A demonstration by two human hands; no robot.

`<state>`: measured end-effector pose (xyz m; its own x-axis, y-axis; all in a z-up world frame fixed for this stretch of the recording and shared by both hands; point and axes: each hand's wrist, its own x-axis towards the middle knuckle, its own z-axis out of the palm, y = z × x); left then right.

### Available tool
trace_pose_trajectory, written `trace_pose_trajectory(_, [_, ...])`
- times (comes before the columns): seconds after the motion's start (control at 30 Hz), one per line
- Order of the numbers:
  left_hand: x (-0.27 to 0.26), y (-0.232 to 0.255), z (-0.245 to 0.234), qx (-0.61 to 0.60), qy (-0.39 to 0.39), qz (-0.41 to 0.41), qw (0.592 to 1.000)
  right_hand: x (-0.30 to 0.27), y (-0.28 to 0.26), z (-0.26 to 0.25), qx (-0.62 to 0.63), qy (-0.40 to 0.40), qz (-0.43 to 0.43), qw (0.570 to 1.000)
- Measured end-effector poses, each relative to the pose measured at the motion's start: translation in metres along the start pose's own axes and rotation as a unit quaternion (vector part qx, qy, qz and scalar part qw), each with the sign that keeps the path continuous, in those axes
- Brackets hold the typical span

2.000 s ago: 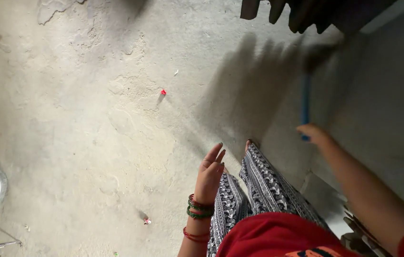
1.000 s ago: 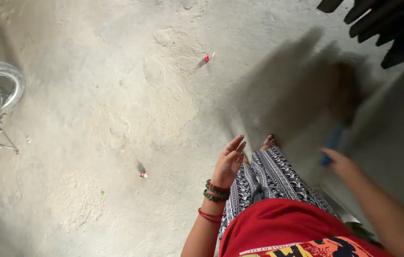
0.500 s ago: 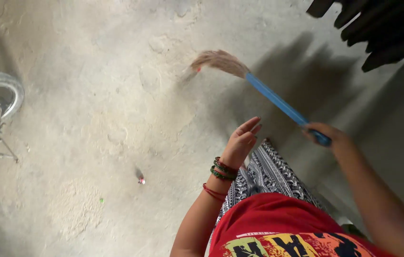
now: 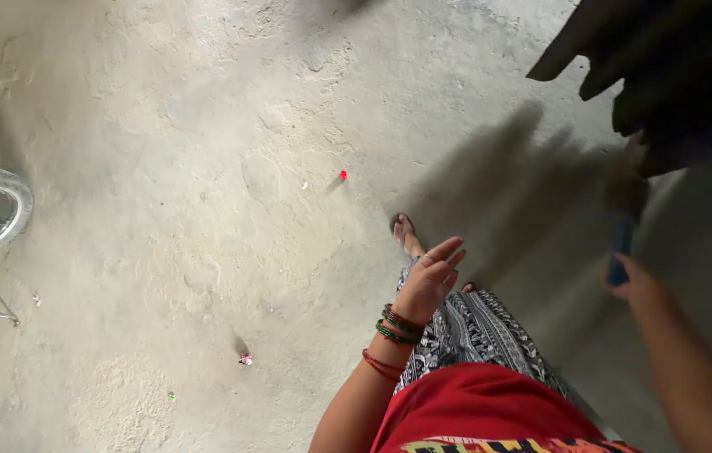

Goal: The person sweeps the floor of a large indoor/outdoor room with a broom, moving debris into a pile and sweeping under a motorcycle and other furniture.

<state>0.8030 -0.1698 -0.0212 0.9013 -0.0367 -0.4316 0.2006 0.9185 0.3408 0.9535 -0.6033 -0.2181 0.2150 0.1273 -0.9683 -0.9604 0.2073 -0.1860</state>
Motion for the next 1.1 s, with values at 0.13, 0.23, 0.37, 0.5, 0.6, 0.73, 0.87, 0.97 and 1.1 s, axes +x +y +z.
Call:
trace_pose_trajectory(0.13, [0.019, 0.054, -0.010, -0.003, 0.018, 0.015, 1.000, 0.048, -0.029, 0.092, -0.110, 0.007, 0.003, 0.994])
trace_pose_trajectory(0.23, [0.051, 0.101, -0.010, 0.007, 0.086, -0.012, 0.996, 0.080, -0.039, 0.226, -0.208, -0.013, -0.013, 0.978])
trace_pose_trajectory(0.37, [0.094, 0.163, -0.008, -0.016, 0.023, 0.071, 0.997, 0.088, -0.003, 0.343, -0.238, -0.042, 0.027, 0.970])
trace_pose_trajectory(0.5, [0.126, 0.211, 0.002, -0.015, 0.035, 0.040, 0.998, 0.042, -0.047, 0.389, -0.326, -0.080, 0.008, 0.942])
trace_pose_trajectory(0.6, [0.147, 0.230, 0.008, -0.015, 0.003, 0.027, 1.000, 0.007, -0.144, 0.363, -0.109, -0.181, 0.168, 0.963])
trace_pose_trajectory(0.73, [0.183, 0.253, 0.032, -0.002, -0.014, 0.021, 1.000, -0.076, -0.194, 0.294, -0.209, -0.071, -0.017, 0.975])
trace_pose_trajectory(0.87, [0.204, 0.266, 0.051, 0.003, -0.023, 0.012, 1.000, -0.111, -0.194, 0.263, -0.045, -0.028, -0.009, 0.999])
trace_pose_trajectory(0.97, [0.219, 0.277, 0.058, 0.012, -0.023, 0.012, 1.000, -0.062, -0.205, 0.262, -0.001, -0.016, -0.010, 1.000])
trace_pose_trajectory(1.1, [0.243, 0.297, 0.064, 0.047, 0.008, 0.012, 0.999, 0.025, -0.265, 0.295, -0.017, 0.002, 0.009, 1.000])
